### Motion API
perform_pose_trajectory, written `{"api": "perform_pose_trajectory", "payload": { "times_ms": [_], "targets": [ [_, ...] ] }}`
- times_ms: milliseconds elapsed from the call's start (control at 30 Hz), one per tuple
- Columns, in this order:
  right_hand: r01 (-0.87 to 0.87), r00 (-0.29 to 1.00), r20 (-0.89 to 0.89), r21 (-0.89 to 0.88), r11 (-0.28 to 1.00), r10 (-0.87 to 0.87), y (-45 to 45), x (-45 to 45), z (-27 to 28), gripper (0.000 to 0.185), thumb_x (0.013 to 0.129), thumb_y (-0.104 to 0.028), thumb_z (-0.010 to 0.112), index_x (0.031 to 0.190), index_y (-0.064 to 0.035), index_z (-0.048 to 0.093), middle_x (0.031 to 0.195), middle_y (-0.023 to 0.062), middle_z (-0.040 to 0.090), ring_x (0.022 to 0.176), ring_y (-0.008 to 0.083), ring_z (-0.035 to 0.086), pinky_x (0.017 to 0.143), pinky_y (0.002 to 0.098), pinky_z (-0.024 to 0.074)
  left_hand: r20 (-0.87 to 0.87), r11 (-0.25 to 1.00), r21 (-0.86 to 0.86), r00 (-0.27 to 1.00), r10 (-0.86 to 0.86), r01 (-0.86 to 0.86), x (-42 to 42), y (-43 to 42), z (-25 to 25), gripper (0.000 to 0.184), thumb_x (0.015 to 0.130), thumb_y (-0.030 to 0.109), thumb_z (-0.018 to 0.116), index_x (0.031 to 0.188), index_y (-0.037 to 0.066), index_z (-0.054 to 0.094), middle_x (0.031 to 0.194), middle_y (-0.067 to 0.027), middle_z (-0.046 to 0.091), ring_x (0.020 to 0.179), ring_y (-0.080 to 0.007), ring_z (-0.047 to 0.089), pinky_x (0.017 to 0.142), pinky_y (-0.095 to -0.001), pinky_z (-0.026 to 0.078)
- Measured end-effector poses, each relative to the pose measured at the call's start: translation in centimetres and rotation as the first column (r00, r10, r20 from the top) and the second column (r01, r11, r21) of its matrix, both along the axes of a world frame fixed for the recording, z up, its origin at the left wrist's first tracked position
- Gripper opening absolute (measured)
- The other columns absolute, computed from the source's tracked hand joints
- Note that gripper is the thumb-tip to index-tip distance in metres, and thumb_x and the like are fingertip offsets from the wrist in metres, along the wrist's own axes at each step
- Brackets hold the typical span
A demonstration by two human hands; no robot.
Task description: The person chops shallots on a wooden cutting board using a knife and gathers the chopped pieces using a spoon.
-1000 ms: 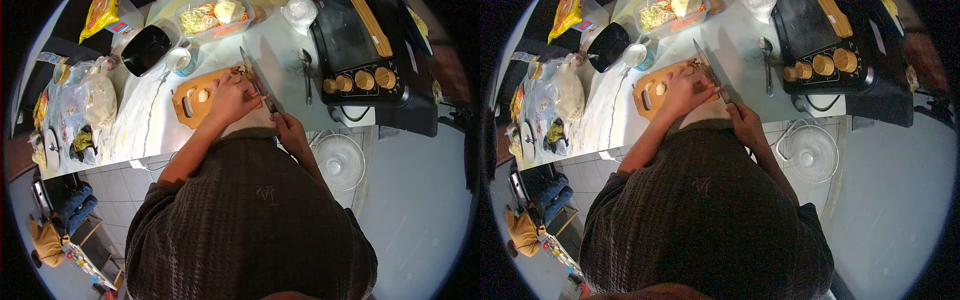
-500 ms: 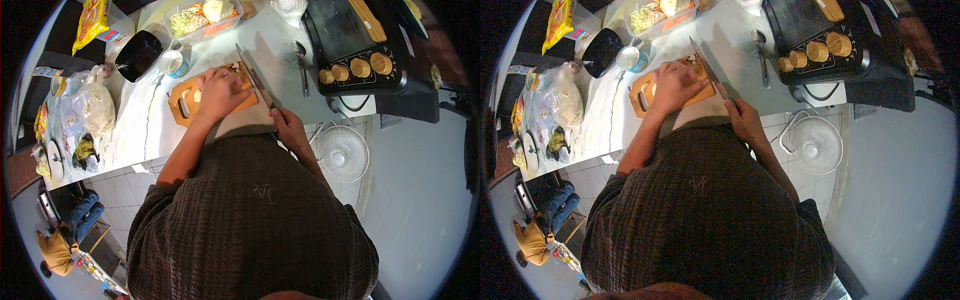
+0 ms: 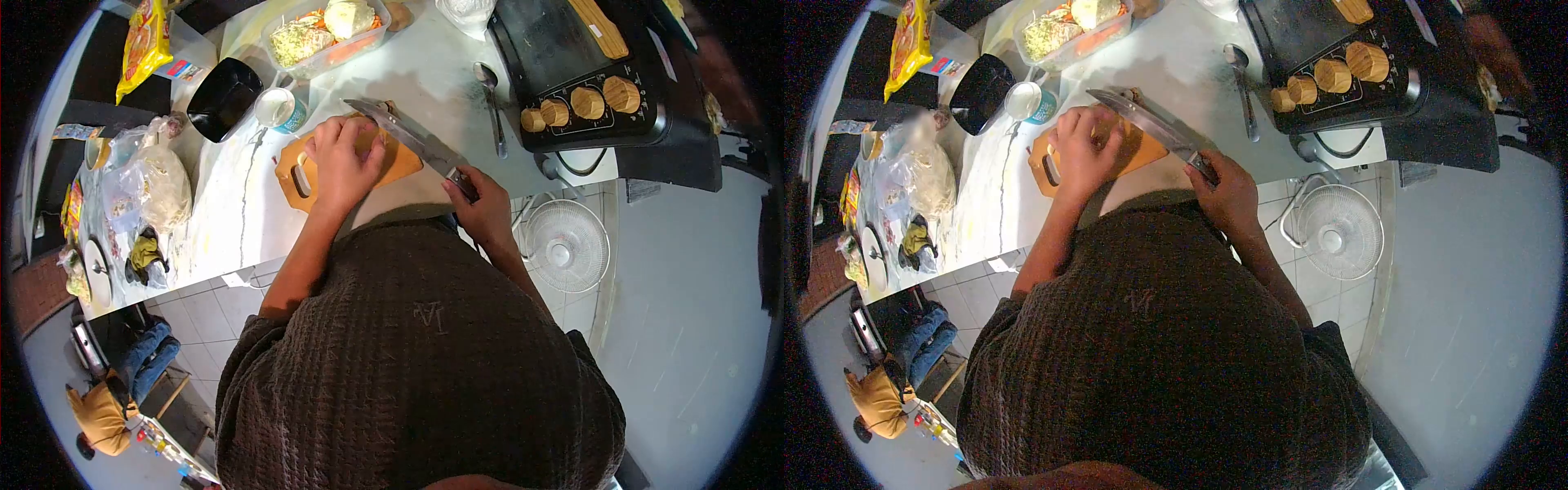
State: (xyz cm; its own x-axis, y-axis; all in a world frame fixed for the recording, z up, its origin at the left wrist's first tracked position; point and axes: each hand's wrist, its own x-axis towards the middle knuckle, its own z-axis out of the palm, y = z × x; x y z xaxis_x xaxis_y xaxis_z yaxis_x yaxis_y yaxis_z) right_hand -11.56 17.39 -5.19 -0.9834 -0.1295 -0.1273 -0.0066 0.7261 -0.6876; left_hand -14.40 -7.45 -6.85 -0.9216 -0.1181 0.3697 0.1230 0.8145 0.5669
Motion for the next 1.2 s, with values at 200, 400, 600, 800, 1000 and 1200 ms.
{"api": "perform_pose_trajectory", "payload": {
  "times_ms": [200, 400, 600, 800, 1000, 1200],
  "targets": [
    [-0.038, 0.999, -0.02, 0.049, 0.998, 0.039, 0.0, 0.1, 0.4, 0.039, 0.092, -0.037, 0.07, 0.117, -0.0082, 0.066, 0.106, 0.0144, 0.07, 0.094, 0.0329, 0.069, 0.082, 0.043, 0.0541, -0.045, 0.987, -0.093, 0.99, -0.133, 0.129, 0.1, 0.3, 1.2, 0.031, 0.08, 0.032, 0.078, 0.106, 0.016, 0.073, 0.107, -0.0093, 0.053, 0.106, -0.0296, 0.047, 0.09, -0.0435, 0.032],
    [-0.051, 0.991, -0.123, 0.028, 0.998, 0.054, 0.0, 0.3, -0.7, 0.037, 0.09, -0.03, 0.074, 0.115, -0.0031, 0.067, 0.1, 0.0185, 0.071, 0.088, 0.0328, 0.071, 0.077, 0.0392, 0.0544, -0.001, 0.992, -0.086, 0.996, -0.093, 0.093, -0.5, 1.3, 1.6, 0.043, 0.08, 0.05, 0.079, 0.109, 0.018, 0.074, 0.115, -0.0109, 0.05, 0.113, -0.0318, 0.042, 0.096, -0.0451, 0.031],
    [-0.022, 0.997, -0.08, 0.024, 0.999, 0.024, 0.3, 0.4, -0.6, 0.037, 0.09, -0.03, 0.074, 0.115, -0.0032, 0.068, 0.101, 0.0185, 0.072, 0.089, 0.0313, 0.072, 0.078, 0.0386, 0.0552, 0.057, 0.969, -0.175, 0.984, -0.169, 0.177, -0.5, 0.5, 1.2, 0.049, 0.08, 0.05, 0.08, 0.117, 0.019, 0.071, 0.119, -0.0106, 0.05, 0.117, -0.0325, 0.04, 0.096, -0.0461, 0.032],
    [-0.033, 0.998, -0.058, 0.011, 0.999, 0.034, 0.2, 0.6, -0.3, 0.039, 0.091, -0.029, 0.074, 0.117, -0.0015, 0.067, 0.102, 0.0191, 0.072, 0.089, 0.0296, 0.073, 0.077, 0.0379, 0.0559, 0.021, 0.99, -0.079, 0.993, -0.116, 0.118, -1.3, 1.3, 1.2, 0.048, 0.079, 0.049, 0.081, 0.116, 0.019, 0.073, 0.119, -0.0101, 0.05, 0.118, -0.0335, 0.04, 0.1, -0.0469, 0.031],
    [0.0, 0.998, -0.069, 0.036, 0.999, 0.003, 0.3, 0.9, -1.3, 0.039, 0.09, -0.029, 0.075, 0.117, -0.0028, 0.068, 0.102, 0.0183, 0.072, 0.088, 0.0285, 0.073, 0.076, 0.0368, 0.0562, 0.005, 0.972, -0.146, 0.983, -0.184, 0.183, -1.0, 1.1, 0.8, 0.049, 0.079, 0.048, 0.081, 0.116, 0.018, 0.072, 0.121, -0.0111, 0.05, 0.118, -0.0339, 0.041, 0.1, -0.0463, 0.032],
    [-0.007, 0.997, -0.081, 0.02, 1.0, 0.008, 0.2, 0.8, -1.5, 0.036, 0.089, -0.027, 0.076, 0.115, -0.0028, 0.069, 0.1, 0.0179, 0.072, 0.087, 0.0282, 0.073, 0.075, 0.0361, 0.0562, 0.032, 0.981, -0.125, 0.989, -0.143, 0.146, -1.3, 0.9, 0.5, 0.05, 0.077, 0.048, 0.082, 0.116, 0.019, 0.072, 0.124, -0.0121, 0.05, 0.12, -0.0346, 0.041, 0.101, -0.0465, 0.032]
  ]
}}
